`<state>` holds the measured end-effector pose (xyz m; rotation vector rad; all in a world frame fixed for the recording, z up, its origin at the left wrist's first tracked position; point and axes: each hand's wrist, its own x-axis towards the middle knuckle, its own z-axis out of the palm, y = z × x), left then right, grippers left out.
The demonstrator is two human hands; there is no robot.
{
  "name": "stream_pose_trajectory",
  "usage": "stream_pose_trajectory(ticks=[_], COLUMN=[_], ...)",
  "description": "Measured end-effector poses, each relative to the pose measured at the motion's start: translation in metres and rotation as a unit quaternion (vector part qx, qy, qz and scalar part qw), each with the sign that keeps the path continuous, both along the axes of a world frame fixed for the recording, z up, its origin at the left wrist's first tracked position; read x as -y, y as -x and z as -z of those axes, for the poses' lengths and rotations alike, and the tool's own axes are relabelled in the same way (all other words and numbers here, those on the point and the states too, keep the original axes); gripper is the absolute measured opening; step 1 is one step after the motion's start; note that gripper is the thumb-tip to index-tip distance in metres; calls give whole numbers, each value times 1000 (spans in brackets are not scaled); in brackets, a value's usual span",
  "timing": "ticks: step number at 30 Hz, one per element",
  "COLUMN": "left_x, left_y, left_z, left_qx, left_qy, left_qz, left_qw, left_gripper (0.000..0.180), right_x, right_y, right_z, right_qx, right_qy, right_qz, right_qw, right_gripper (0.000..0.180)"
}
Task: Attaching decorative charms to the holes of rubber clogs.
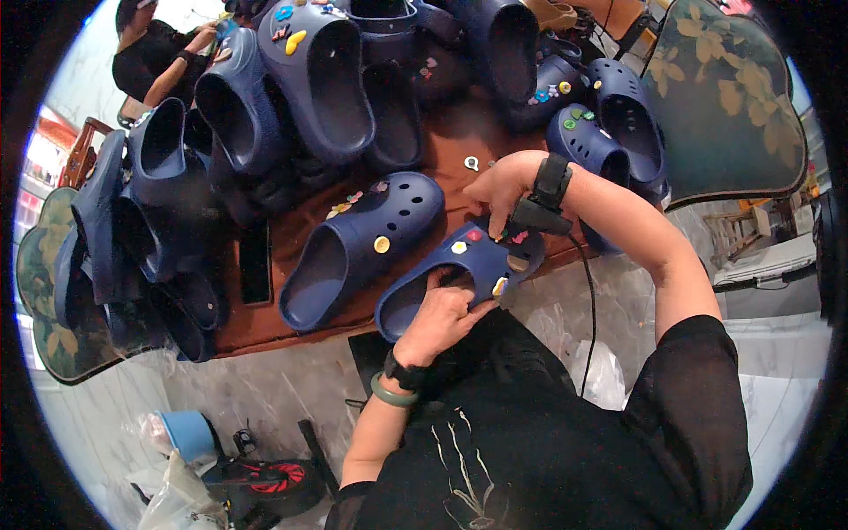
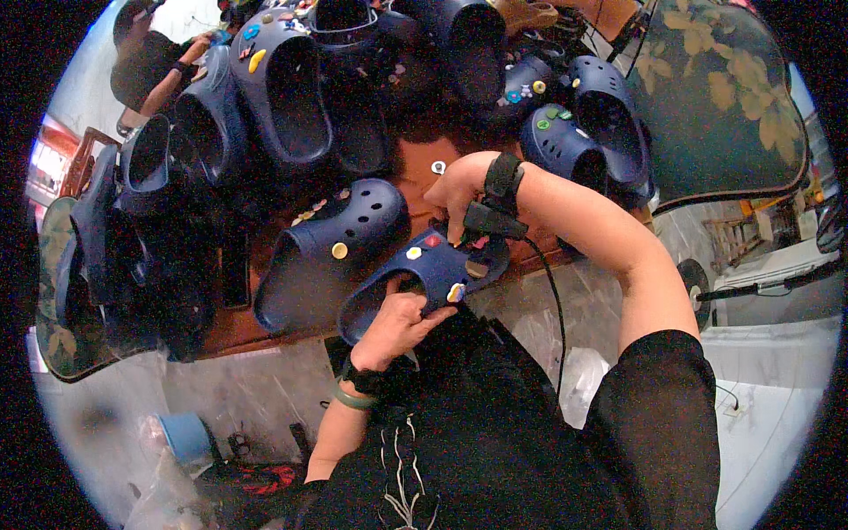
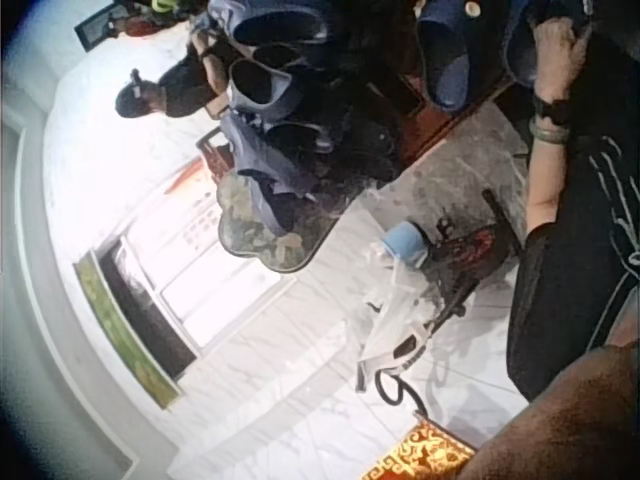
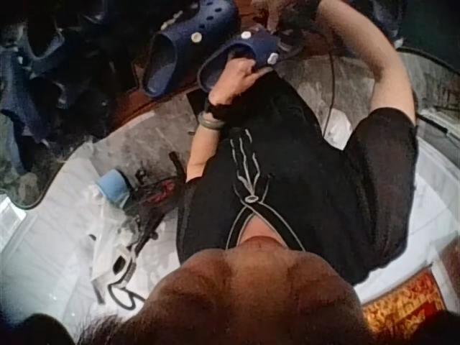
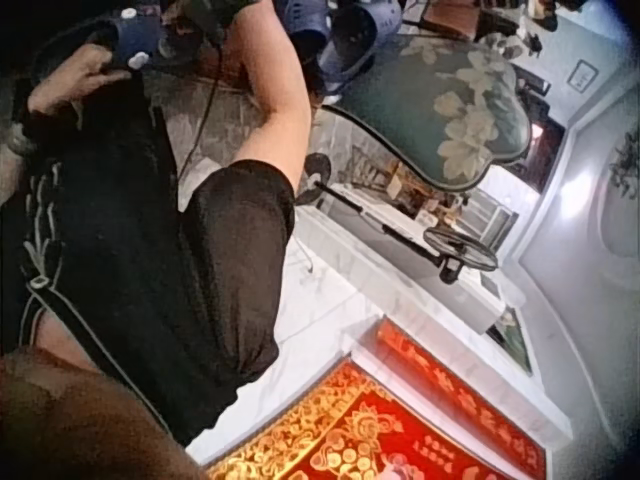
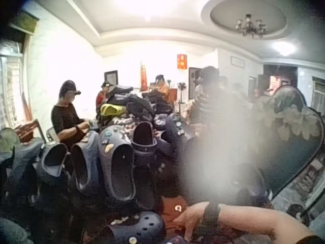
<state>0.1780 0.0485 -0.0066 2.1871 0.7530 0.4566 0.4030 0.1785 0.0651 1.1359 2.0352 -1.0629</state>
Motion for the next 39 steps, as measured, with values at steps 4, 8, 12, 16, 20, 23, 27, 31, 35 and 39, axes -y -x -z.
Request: stream_pose_trajectory(ticks=[4, 8, 12, 16, 20, 23, 27, 31, 35, 39], left_x=[2, 0, -3, -3, -3, -4, -6, -2, -3, -3], left_y=[-3, -2, -4, -3, -3, -2, -1, 0, -2, -1], left_z=[-4, -7, 1, 3, -14, -15, -13, -7, -3, -7], left_qx=[32, 38, 40, 42, 18, 16, -56, 13, 27, 12], left_qy=[-30, -24, 42, 28, 57, 46, 75, 8, -15, 2], left_qz=[-19, -27, -39, -39, -34, -29, -1, -26, -10, -4], left_qw=[999, 999, 998, 998, 998, 998, 996, 1000, 999, 1000], left_gripper=[28, 30, 40, 44, 41, 34, 31, 31, 29, 26], right_x=[9, 28, 62, 82, 94, 94, 105, 114, 113, 105], right_y=[-1, -7, -15, -27, -36, -28, -31, -28, -19, -3], right_z=[4, -8, -1, 3, 11, 11, 14, 2, -12, -11], right_qx=[-24, -126, -214, -298, -273, -260, -261, -224, -136, -26], right_qy=[-27, -69, -128, -285, -332, -340, -379, -407, -420, -416], right_qz=[30, 102, 229, 133, 128, 138, 108, 36, -89, -194], right_qw=[999, 984, 941, 901, 894, 893, 881, 885, 893, 888], right_gripper=[58, 45, 18, 15, 18, 20, 24, 23, 30, 25])
